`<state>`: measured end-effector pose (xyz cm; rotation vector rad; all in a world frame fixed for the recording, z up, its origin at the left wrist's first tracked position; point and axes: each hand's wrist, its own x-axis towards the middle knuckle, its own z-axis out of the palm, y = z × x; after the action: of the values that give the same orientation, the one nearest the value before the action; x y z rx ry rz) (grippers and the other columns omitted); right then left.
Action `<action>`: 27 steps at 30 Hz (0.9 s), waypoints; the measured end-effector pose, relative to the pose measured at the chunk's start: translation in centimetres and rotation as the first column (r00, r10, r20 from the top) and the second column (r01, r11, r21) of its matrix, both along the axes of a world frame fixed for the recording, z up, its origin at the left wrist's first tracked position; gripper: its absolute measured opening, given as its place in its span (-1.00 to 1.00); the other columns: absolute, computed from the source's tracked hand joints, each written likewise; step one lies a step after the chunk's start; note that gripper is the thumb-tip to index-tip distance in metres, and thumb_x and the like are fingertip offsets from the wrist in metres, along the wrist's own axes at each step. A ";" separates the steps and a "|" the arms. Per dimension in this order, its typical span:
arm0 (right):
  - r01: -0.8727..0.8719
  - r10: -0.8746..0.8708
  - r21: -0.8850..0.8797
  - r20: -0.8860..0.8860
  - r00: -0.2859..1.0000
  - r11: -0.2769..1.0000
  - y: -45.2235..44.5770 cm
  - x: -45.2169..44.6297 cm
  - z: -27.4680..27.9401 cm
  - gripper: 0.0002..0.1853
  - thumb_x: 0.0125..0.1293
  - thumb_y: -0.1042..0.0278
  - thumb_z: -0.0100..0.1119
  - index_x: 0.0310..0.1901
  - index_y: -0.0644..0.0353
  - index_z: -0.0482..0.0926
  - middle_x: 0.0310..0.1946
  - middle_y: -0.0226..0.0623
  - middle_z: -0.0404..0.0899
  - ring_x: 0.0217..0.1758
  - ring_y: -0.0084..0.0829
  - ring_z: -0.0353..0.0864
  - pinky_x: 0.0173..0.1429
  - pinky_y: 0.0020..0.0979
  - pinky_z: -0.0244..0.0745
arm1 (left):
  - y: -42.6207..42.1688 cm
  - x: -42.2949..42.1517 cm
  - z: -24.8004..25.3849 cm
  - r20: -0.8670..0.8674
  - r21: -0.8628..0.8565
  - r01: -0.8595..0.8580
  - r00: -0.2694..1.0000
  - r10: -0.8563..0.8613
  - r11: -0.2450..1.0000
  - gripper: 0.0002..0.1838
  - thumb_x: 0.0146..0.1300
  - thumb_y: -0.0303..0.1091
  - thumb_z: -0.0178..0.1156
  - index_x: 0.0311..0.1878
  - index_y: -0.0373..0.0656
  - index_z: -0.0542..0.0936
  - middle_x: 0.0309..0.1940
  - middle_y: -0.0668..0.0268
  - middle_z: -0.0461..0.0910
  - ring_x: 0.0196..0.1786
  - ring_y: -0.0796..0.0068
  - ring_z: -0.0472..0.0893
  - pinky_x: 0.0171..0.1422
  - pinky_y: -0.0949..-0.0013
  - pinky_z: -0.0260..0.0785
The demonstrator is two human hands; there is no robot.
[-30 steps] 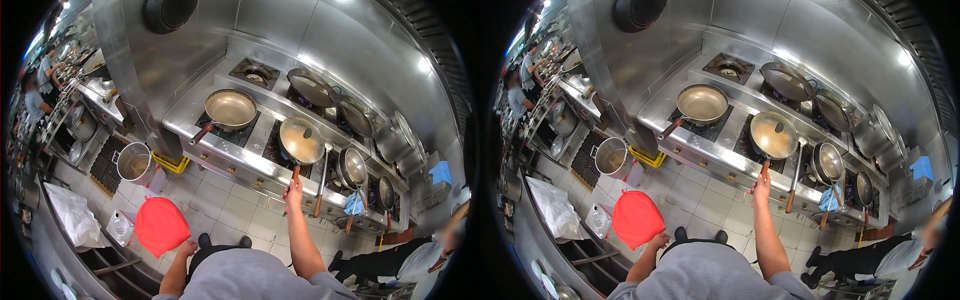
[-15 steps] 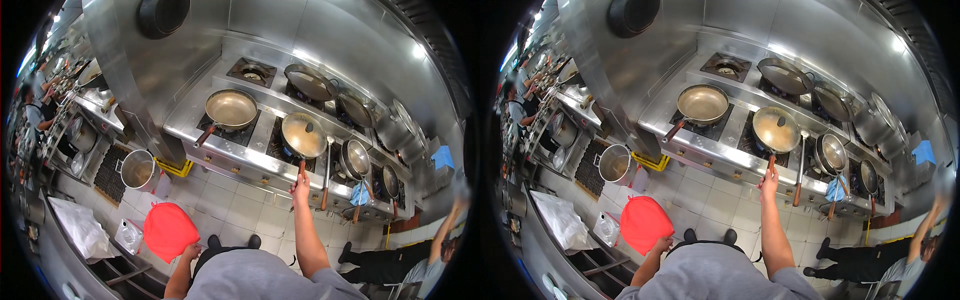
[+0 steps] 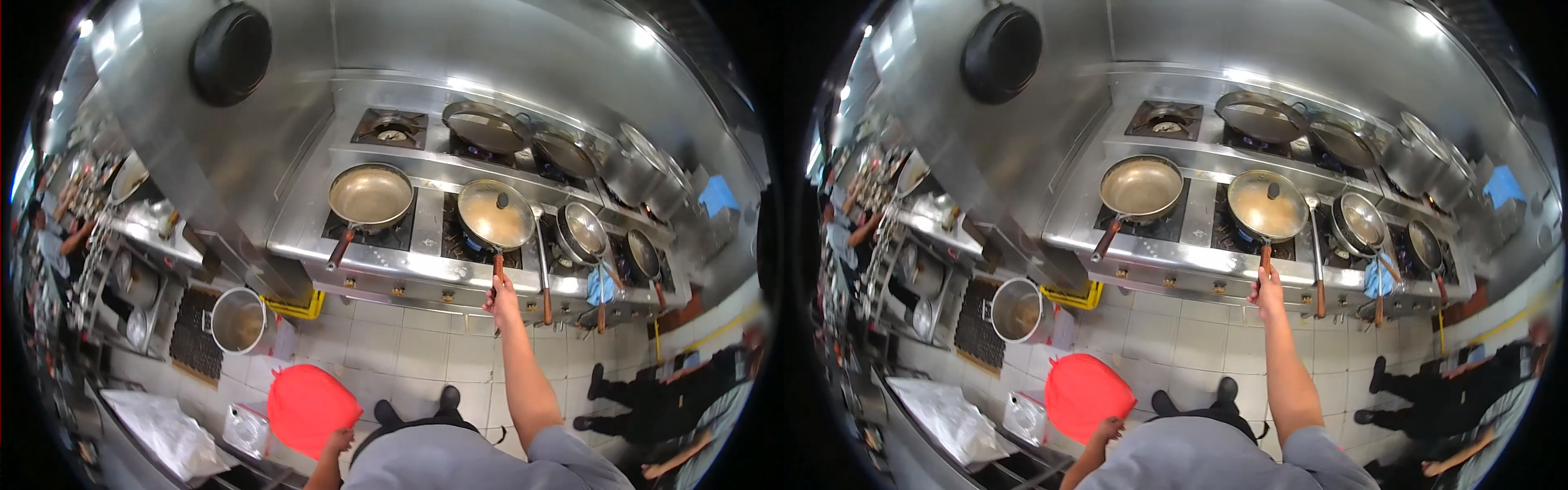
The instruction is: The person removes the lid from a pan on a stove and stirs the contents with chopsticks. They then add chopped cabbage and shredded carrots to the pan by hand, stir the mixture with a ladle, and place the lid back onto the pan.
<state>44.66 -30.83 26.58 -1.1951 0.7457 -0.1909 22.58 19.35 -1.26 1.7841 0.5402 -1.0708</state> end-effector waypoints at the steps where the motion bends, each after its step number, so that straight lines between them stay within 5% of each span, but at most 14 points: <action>1: -0.021 0.021 0.031 0.015 1.000 0.999 -0.5 -0.4 -0.2 -0.58 0.33 0.07 0.00 0.19 -0.11 0.24 -0.55 -0.45 0.40 -0.64 -0.61 0.30 -0.50 -0.45 0.42 | 0.1 -0.1 0.1 -0.005 -0.023 0.026 1.000 -0.026 0.999 -0.69 0.22 -0.10 0.09 -0.19 -0.17 0.52 -0.46 0.31 0.56 -0.59 0.49 0.49 -0.54 0.42 0.37; 8: -0.007 -0.019 0.193 0.133 0.991 0.981 -1.2 -6.8 -2.5 -0.62 0.37 -0.02 -0.11 0.08 0.02 0.33 -0.49 -0.44 0.50 -0.60 -0.58 0.38 -0.45 -0.43 0.41 | 0.9 2.4 -0.6 0.024 0.006 0.183 0.983 -0.183 0.983 -0.72 0.21 -0.18 0.06 -0.16 -0.19 0.52 -0.48 0.29 0.55 -0.58 0.49 0.50 -0.54 0.41 0.36; 13: -0.055 0.078 0.181 -0.125 0.989 0.982 0.2 -14.4 -9.1 -0.65 0.29 0.04 0.06 -0.01 0.05 0.39 -0.45 -0.38 0.51 -0.61 -0.58 0.40 -0.49 -0.44 0.42 | -0.2 5.8 1.0 0.117 0.018 0.197 0.973 -0.198 0.980 -0.70 0.20 -0.25 0.07 -0.06 -0.20 0.51 -0.40 0.27 0.59 -0.56 0.48 0.52 -0.49 0.41 0.41; 17: -0.535 0.512 0.051 -0.378 0.771 0.843 3.7 -22.8 -14.8 -0.60 0.24 0.14 0.13 0.05 0.11 0.40 -0.41 -0.29 0.54 -0.59 -0.54 0.46 -0.52 -0.49 0.42 | -2.3 6.1 1.2 0.112 0.047 0.301 0.946 -0.304 0.953 -0.71 0.18 -0.25 0.08 -0.09 -0.20 0.52 -0.40 0.27 0.58 -0.57 0.48 0.52 -0.50 0.43 0.39; 21: -0.753 0.583 -0.027 -0.615 0.531 0.658 4.7 -32.8 -19.5 -0.50 0.19 0.13 0.15 0.12 0.18 0.38 -0.42 -0.23 0.59 -0.54 -0.46 0.55 -0.51 -0.47 0.45 | -5.6 5.0 1.9 0.183 0.085 0.517 0.832 -0.523 0.852 -0.77 0.18 -0.25 0.06 -0.23 -0.20 0.55 -0.52 0.30 0.55 -0.62 0.48 0.46 -0.57 0.39 0.30; 23: -0.703 0.560 0.049 -0.645 0.519 0.709 3.6 -38.1 -20.4 -0.48 0.18 0.13 0.15 0.14 0.19 0.37 -0.42 -0.22 0.59 -0.55 -0.44 0.56 -0.53 -0.45 0.46 | -8.2 3.8 3.8 0.146 0.078 0.572 0.804 -0.577 0.817 -0.77 0.18 -0.25 0.06 -0.22 -0.20 0.54 -0.52 0.30 0.55 -0.61 0.49 0.46 -0.57 0.39 0.30; 27: -0.318 0.314 0.106 -0.605 0.731 0.942 -0.4 -50.0 -22.7 -0.51 0.18 0.17 0.15 0.11 0.19 0.37 -0.43 -0.19 0.58 -0.62 -0.45 0.51 -0.56 -0.44 0.44 | -12.4 0.8 3.4 0.158 0.027 0.613 0.777 -0.609 0.789 -0.74 0.17 -0.22 0.10 -0.16 -0.17 0.55 -0.46 0.28 0.55 -0.55 0.48 0.49 -0.53 0.39 0.34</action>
<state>-5.29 -31.21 3.92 -1.3838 1.0889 0.5188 23.39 6.99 2.17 2.0580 -0.1875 -1.3378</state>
